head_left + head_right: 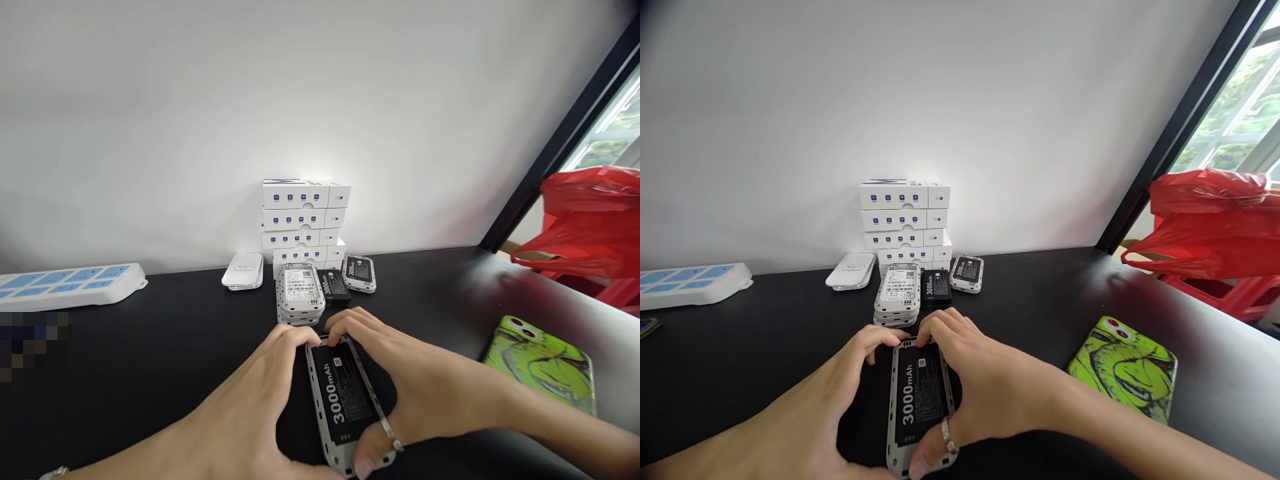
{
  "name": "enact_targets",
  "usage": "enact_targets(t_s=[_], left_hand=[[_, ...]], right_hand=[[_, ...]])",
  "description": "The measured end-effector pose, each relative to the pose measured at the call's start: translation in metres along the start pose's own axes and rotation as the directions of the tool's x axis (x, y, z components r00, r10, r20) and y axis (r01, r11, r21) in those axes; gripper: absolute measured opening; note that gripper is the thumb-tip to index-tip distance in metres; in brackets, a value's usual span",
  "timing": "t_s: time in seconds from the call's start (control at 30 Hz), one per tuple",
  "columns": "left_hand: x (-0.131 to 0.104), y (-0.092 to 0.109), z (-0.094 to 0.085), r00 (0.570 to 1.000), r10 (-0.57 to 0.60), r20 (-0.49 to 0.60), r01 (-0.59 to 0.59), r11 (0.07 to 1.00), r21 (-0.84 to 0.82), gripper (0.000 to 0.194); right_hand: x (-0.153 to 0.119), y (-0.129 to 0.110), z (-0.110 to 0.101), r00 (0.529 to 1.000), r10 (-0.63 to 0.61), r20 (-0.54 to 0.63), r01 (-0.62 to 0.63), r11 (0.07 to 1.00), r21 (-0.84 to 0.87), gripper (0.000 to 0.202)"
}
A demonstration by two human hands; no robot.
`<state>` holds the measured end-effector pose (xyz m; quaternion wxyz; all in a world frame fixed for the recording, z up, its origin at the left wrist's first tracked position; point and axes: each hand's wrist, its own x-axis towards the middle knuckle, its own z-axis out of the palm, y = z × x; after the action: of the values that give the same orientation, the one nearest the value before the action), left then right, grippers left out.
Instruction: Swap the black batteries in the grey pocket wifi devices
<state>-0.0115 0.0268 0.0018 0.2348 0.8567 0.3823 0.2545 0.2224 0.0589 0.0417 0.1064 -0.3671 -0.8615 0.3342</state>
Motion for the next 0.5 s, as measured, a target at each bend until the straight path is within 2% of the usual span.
enact_targets(t_s=[0.17, 0.23, 0.37, 0.5], left_hand=[[0.002, 0.004, -0.001, 0.998, 0.052, 0.029, -0.053, 0.998, 0.03, 0.088], [0.003, 0.006, -0.002, 0.997, 0.069, 0.017, -0.07, 0.997, 0.038, 0.087], [0.002, 0.006, -0.002, 0.999, 0.042, -0.017, -0.042, 0.999, 0.014, 0.083], [0.001, 0.002, 0.001, 0.999, 0.051, -0.006, -0.051, 0.999, 0.007, 0.089]], right_hand=[[0.009, -0.005, -0.002, 0.983, 0.177, 0.052, -0.18, 0.982, 0.061, 0.075], [0.01, -0.008, -0.001, 0.976, 0.211, 0.047, -0.214, 0.974, 0.075, 0.077], [0.003, -0.014, 0.002, 0.986, 0.165, 0.012, -0.166, 0.983, 0.077, 0.076], [-0.004, -0.016, 0.001, 0.995, 0.095, -0.004, -0.094, 0.995, 0.045, 0.073]])
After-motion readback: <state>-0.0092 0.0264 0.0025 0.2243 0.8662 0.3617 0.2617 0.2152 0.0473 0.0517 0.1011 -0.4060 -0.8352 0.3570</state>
